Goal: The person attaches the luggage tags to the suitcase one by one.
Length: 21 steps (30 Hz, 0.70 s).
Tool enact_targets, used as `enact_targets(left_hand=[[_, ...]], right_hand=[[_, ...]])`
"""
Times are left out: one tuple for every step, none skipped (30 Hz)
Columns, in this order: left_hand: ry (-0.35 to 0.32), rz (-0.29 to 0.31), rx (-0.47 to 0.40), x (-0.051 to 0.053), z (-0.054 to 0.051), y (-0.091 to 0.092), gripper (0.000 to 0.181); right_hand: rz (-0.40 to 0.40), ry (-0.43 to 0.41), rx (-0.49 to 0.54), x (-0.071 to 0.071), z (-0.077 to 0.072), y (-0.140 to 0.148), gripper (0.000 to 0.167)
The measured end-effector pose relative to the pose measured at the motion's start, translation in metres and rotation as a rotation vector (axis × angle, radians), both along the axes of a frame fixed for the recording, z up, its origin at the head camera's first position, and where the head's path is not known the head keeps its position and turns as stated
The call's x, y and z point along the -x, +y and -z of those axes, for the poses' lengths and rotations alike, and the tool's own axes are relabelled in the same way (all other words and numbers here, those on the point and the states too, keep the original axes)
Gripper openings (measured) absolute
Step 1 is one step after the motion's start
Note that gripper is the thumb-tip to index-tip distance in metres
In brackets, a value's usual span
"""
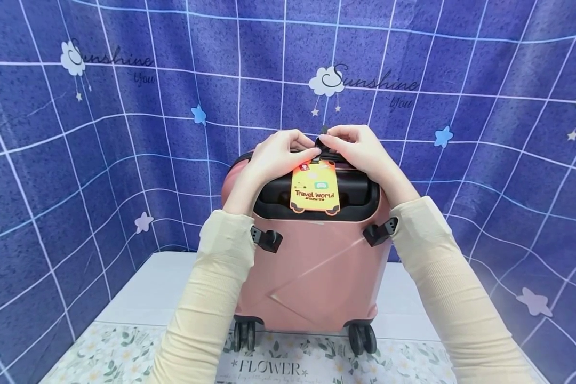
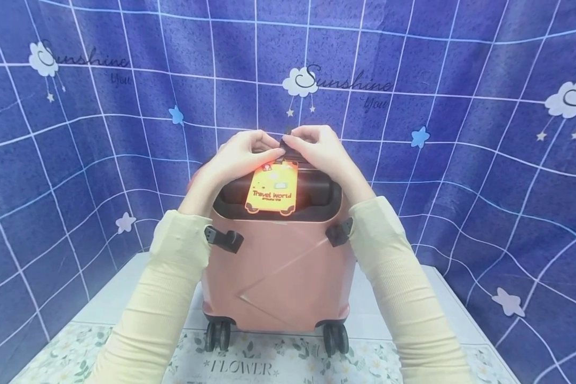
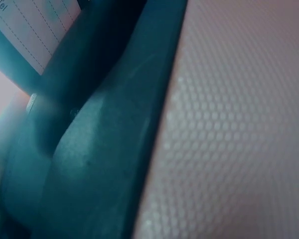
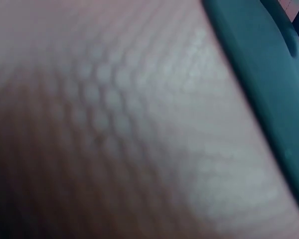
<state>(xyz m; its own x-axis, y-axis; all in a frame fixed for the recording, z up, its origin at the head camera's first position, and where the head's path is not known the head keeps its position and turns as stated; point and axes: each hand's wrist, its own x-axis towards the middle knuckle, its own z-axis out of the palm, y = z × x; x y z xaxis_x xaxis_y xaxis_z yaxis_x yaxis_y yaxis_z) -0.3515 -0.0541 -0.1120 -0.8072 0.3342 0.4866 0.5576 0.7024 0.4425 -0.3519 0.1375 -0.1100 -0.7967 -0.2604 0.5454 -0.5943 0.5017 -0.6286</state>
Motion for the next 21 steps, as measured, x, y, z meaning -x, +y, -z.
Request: enact_targets(left_hand=[[0.001,-0.001,0.001,0.000,0.000,0.000,0.034],[0.000,-0.004,0.005,-0.001,0.000,0.001,0.034],[-0.001,-0.007,0.009,-0.001,0.000,0.001,0.034],[0.001,-0.011,0.015,-0.001,-0.001,0.001,0.034],[0.003,-0.015,0.021,-0.001,-0.001,0.002,0.034],[0.006,-0.017,0.028,-0.001,-0.001,0.002,0.034],[0.009,-0.020,0.033,-0.002,-0.002,0.002,0.034],[0.014,-0.020,0.036,-0.002,-0.003,0.003,0.034],[0.021,-0.018,0.035,-0.003,-0.003,0.003,0.034],[0.028,-0.015,0.030,-0.003,-0.004,0.003,0.033],[0.035,-0.013,0.023,-0.003,-0.004,0.003,0.033],[0.041,-0.010,0.010,-0.002,-0.004,0.004,0.032],[0.048,-0.004,-0.010,-0.002,-0.004,0.004,0.031],[0.058,0.008,-0.039,-0.002,-0.003,0.004,0.029],[0.072,0.018,-0.068,-0.002,-0.003,0.004,0.027],[0.091,0.025,-0.098,-0.003,-0.002,0.004,0.026],[0.119,0.027,-0.123,-0.004,-0.001,0.004,0.024],[0.157,0.030,-0.154,-0.006,0.001,0.004,0.023],[0.202,0.034,-0.183,-0.008,0.003,0.003,0.021],[0.254,0.041,-0.216,-0.010,0.007,0.002,0.020],[0.305,0.045,-0.253,-0.014,0.011,0.000,0.019]], right_hand=[[0.003,-0.001,0.000,0.000,0.000,0.000,0.030],[0.003,-0.001,-0.002,0.000,0.000,0.000,0.029],[0.001,-0.001,0.000,0.000,0.000,0.000,0.028],[0.000,0.002,-0.002,0.000,0.000,0.000,0.027],[-0.002,0.007,-0.006,0.000,0.000,0.001,0.026],[-0.001,0.014,-0.011,0.000,0.001,0.001,0.025],[0.001,0.021,-0.016,0.000,0.000,0.001,0.024],[0.003,0.027,-0.018,-0.001,-0.001,0.001,0.023],[0.008,0.032,-0.020,-0.001,-0.001,0.001,0.023],[0.014,0.037,-0.021,-0.002,-0.002,0.002,0.023],[0.020,0.037,-0.020,-0.002,-0.002,0.002,0.023],[0.024,0.035,-0.018,-0.002,-0.003,0.002,0.023],[0.026,0.032,-0.015,-0.002,-0.003,0.002,0.023],[0.027,0.029,-0.013,-0.002,-0.003,0.002,0.023],[0.027,0.025,-0.010,-0.001,-0.003,0.002,0.024],[0.026,0.020,-0.007,-0.001,-0.003,0.002,0.024],[0.026,0.017,-0.002,-0.001,-0.002,0.002,0.024],[0.025,0.013,0.001,-0.001,-0.001,0.002,0.024],[0.024,0.010,0.004,0.000,0.000,0.001,0.024],[0.022,0.007,0.004,0.000,0.001,0.000,0.024],[0.018,0.003,0.002,0.000,0.002,-0.001,0.025]])
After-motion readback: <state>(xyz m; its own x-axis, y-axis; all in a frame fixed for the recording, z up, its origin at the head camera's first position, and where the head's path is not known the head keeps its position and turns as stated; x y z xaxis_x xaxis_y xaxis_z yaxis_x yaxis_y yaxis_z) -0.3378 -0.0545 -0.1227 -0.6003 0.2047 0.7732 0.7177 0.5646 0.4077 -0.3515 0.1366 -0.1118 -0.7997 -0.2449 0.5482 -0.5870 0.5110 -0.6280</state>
